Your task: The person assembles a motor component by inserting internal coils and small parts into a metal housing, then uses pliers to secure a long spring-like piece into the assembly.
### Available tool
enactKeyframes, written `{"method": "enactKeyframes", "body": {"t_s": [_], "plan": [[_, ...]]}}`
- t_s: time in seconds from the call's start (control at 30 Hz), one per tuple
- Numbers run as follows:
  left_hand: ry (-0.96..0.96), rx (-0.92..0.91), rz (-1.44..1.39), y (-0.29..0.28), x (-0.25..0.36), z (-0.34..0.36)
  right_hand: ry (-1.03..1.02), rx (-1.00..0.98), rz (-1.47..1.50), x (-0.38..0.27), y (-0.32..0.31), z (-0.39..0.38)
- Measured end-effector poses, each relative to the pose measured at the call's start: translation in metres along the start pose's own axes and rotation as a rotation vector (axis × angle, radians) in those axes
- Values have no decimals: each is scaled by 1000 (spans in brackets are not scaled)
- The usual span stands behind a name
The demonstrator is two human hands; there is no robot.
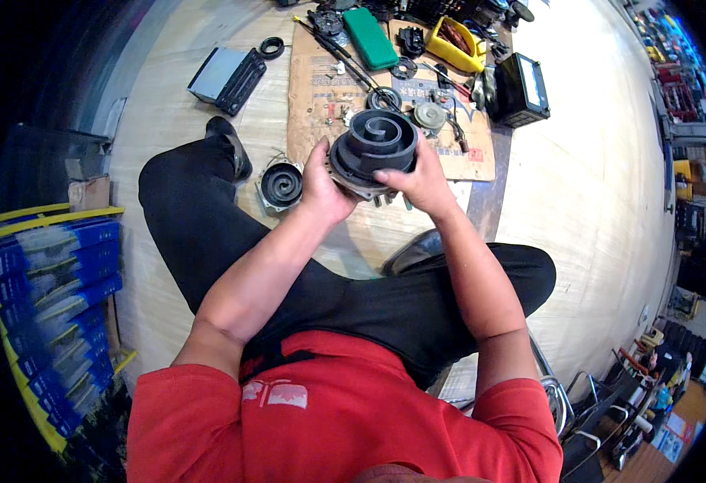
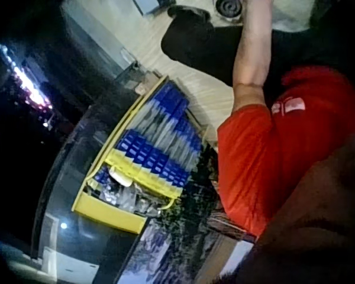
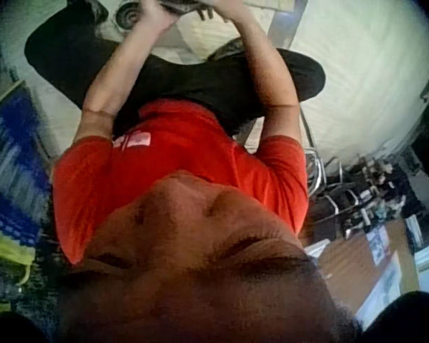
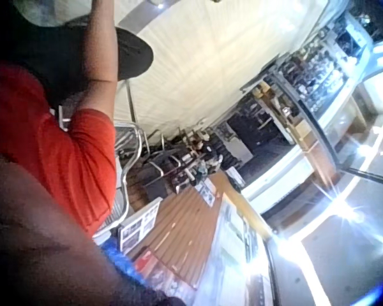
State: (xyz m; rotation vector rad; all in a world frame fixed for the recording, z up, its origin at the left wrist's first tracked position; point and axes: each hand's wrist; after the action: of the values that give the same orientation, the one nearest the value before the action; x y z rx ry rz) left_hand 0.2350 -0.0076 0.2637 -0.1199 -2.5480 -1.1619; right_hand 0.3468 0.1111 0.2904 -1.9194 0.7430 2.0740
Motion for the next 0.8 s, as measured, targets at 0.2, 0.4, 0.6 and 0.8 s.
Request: {"method": "enactKeyframes", "body": {"t_s": [0.2, 0.4, 0.6, 0.8], "plan": [[27, 4, 114, -1, 3, -2, 129, -62, 189, 8, -24, 4], [181, 10, 141, 5, 11, -3, 94, -51, 225, 25, -29, 1], [349, 43, 209, -9, 19, 9, 217, -107, 295, 31, -7, -12], [444, -60, 228, -11, 20, 8, 413, 6, 93, 43, -16, -10]]}}
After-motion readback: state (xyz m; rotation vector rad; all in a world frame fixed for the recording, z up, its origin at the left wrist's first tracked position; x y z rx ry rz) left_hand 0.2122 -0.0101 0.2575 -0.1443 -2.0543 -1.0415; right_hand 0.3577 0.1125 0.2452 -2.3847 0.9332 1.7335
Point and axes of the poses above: each hand's wrist, its own z-axis towards the middle knuckle, its own y-axis out of the palm, x = y × z, and after that the axes turned 14 degrees about z, right-handed
